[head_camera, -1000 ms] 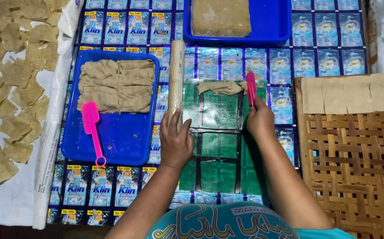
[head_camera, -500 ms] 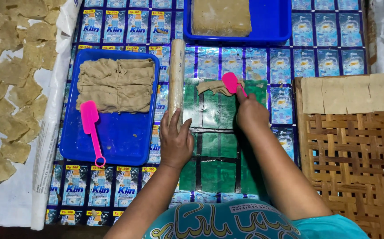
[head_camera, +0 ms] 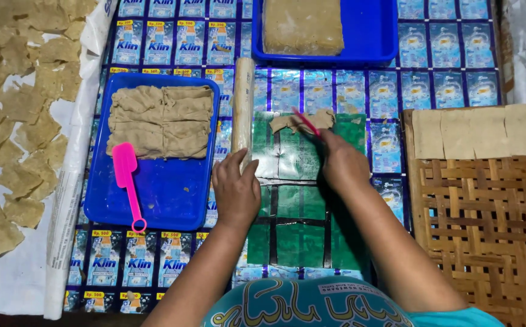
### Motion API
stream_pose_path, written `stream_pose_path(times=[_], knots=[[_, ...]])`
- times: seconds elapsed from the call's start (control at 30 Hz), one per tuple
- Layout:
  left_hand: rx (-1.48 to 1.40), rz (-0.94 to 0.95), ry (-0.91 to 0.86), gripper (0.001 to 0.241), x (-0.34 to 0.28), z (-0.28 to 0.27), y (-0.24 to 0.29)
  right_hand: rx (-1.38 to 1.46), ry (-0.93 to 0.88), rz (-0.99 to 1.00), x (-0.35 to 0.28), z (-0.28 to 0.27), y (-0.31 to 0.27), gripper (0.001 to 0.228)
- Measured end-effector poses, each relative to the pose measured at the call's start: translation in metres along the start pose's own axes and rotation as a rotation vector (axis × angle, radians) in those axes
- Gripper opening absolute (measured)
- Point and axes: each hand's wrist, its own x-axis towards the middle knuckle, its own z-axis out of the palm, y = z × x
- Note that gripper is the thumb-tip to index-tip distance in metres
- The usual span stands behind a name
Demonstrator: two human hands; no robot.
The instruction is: Rolling out and cutting thin dough sheets using a rolling pin and spatulas.
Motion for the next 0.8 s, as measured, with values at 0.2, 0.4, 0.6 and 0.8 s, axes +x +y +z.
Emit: stream_pose_path(times=[0.2,0.4,0.6,0.8], knots=[[-0.133,-0.301,-0.173,0.078,0.041,0.012,-0.001,0.079,0.042,-0.022,-0.001,0.005,-0.037,0.022],[0.078,-0.235,-0.152,0.079,0.045,0.006,0.018,0.072,-0.05,0.081,0.029,0.038,-0.025,0.027],[0.19,0.157,0.053,0.047,0.066,0.024,0.027,0.317,-0.077,0.032,0.035,0.048,-0.017,0.03],[0.146,0.282,0.209,0.004,0.103,0.067,0.007,0.459,-0.094,0.105,-0.001,0.026,-0.014,0.03]])
